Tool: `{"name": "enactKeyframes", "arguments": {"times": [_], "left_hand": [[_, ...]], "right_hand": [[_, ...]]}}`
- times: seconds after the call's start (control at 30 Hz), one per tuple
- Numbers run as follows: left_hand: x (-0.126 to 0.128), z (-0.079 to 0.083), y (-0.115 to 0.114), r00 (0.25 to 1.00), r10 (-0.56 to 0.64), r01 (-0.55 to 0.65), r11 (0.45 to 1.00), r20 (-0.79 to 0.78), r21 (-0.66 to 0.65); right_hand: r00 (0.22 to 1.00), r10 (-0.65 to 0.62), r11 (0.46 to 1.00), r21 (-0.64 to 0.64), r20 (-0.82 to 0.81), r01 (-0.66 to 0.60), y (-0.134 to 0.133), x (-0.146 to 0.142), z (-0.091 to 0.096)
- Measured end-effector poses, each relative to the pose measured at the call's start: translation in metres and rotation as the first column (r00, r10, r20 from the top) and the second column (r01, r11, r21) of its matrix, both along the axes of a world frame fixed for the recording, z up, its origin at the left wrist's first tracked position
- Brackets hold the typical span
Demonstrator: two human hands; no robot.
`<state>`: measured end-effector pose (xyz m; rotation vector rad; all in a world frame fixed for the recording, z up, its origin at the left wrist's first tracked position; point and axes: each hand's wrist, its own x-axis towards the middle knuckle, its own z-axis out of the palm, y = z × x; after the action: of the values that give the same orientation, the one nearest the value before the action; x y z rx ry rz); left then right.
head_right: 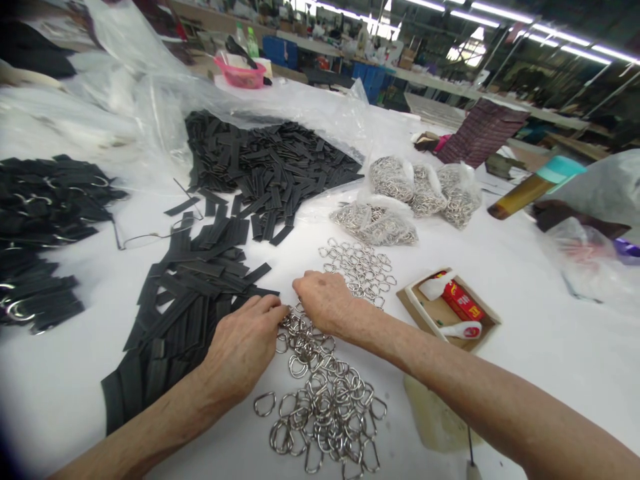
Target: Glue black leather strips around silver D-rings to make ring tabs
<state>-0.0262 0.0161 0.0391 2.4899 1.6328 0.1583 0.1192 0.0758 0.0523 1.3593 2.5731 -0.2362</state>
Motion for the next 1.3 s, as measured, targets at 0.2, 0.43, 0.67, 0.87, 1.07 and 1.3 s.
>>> {"name": "enactKeyframes", "arguments": {"times": [0.2, 0.43, 0.67, 0.87, 1.07, 1.3], "left_hand": [[-0.001, 0.006, 0.008, 0.981, 0.144, -0.127, 0.984, 0.131, -0.129], [-0.003, 0.001, 0.011, 0.945, 0.197, -0.156, 0.973, 0.263, -0.169], [-0.003, -0.005, 0.012, 0.912, 0.181, -0.112, 0.973, 0.367, -0.201], [-0.003, -0.009, 0.011, 0.9, 0.125, -0.051, 0.981, 0.417, -0.185], [-0.001, -0.011, 0.01, 0.89, 0.082, -0.017, 0.989, 0.449, -0.147], [0.001, -0.013, 0.008, 0.826, 0.015, 0.074, 0.988, 0.564, -0.135]], "right_hand": [[0.997, 0.016, 0.999, 0.028, 0.075, -0.018, 0.0, 0.002, 0.004], [0.993, 0.07, 0.997, 0.027, 0.094, -0.073, -0.004, 0.001, 0.007], [0.986, -0.074, 0.997, 0.045, 0.15, 0.068, 0.0, 0.015, 0.009], [0.996, -0.091, 0.996, -0.011, 0.007, 0.091, -0.013, 0.027, 0.013], [0.99, -0.072, 0.994, -0.096, -0.122, 0.06, -0.026, 0.026, 0.003], [0.991, -0.087, 0.996, -0.003, -0.1, 0.087, -0.023, 0.023, -0.008]]}}
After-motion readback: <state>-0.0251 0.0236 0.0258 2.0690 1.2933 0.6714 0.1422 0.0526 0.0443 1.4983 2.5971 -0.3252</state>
